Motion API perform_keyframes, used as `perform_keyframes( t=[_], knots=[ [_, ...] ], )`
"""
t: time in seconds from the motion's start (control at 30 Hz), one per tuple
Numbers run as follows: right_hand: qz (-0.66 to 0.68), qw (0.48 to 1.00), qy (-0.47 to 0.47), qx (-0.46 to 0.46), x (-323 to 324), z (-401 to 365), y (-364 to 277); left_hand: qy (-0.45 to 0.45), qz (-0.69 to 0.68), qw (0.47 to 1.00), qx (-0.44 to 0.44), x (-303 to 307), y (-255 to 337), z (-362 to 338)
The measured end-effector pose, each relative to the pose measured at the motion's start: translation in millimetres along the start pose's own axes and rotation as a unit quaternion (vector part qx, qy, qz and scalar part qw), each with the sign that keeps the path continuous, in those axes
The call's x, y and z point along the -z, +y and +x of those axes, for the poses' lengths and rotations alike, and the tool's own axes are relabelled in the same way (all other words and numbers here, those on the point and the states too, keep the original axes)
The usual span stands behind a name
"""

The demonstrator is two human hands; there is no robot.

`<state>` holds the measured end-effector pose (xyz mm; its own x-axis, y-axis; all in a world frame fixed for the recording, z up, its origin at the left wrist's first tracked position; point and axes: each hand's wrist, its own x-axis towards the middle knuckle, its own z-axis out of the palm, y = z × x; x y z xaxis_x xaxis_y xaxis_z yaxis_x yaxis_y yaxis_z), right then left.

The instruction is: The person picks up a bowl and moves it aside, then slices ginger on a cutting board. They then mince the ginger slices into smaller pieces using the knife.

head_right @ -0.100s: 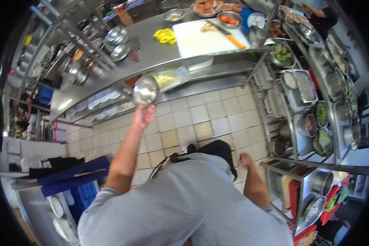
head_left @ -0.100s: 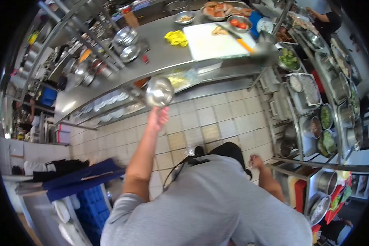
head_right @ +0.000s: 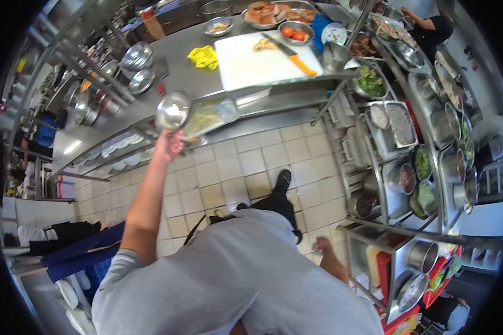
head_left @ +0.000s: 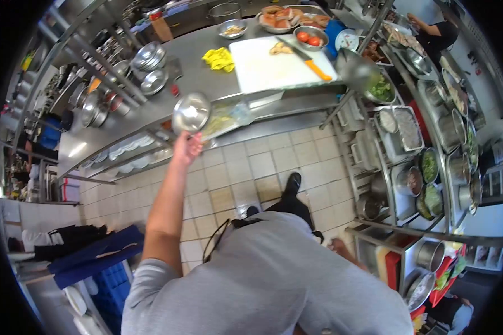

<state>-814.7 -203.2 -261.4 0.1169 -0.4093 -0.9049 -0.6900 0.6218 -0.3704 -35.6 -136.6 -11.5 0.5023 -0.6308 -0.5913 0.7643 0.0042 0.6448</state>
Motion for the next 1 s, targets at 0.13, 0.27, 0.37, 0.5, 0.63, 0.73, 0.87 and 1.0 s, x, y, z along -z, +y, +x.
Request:
perform_keyframes(
  t=[0.13, 0.27, 0.37, 0.5, 0.63, 0.73, 0.87, 1.0],
  knots=[
    [-0.23, 0.972, -0.039, 0.026, 13.2, -16.7, -41.0, 0.125, -0.003, 0.992, -0.031, -64.0, 62.6, -6.7],
    [-0.405, 0.898, -0.102, 0.139, 22.2, 33.8, -151.6, 0.189, -0.087, 0.977, -0.051, -87.2, 50.7, 17.7],
    [-0.49, 0.703, 0.0, 0.515, 34.7, 156.7, -270.2, 0.23, -0.027, 0.96, -0.157, -105.6, 36.1, 59.7],
    [-0.243, 0.82, 0.089, 0.51, 28.2, 38.2, -588.0, 0.084, 0.357, 0.862, -0.351, -176.0, 12.1, 126.6],
    [-0.337, 0.695, 0.263, 0.578, 3.6, 12.4, -757.6, 0.066, 0.527, 0.751, -0.391, -256.2, 20.8, 223.9],
    [-0.398, 0.7, 0.295, 0.515, -20.3, 8.2, -802.1, 0.065, 0.558, 0.753, -0.343, -320.2, 29.9, 264.6],
    [-0.437, 0.707, 0.309, 0.462, -33.8, 39.6, -809.0, 0.039, 0.605, 0.719, -0.34, -343.5, 24.9, 299.0],
    [-0.378, 0.779, 0.231, 0.444, -32.6, 9.2, -805.1, -0.019, 0.596, 0.694, -0.405, -318.4, 27.6, 267.8]
  ],
)
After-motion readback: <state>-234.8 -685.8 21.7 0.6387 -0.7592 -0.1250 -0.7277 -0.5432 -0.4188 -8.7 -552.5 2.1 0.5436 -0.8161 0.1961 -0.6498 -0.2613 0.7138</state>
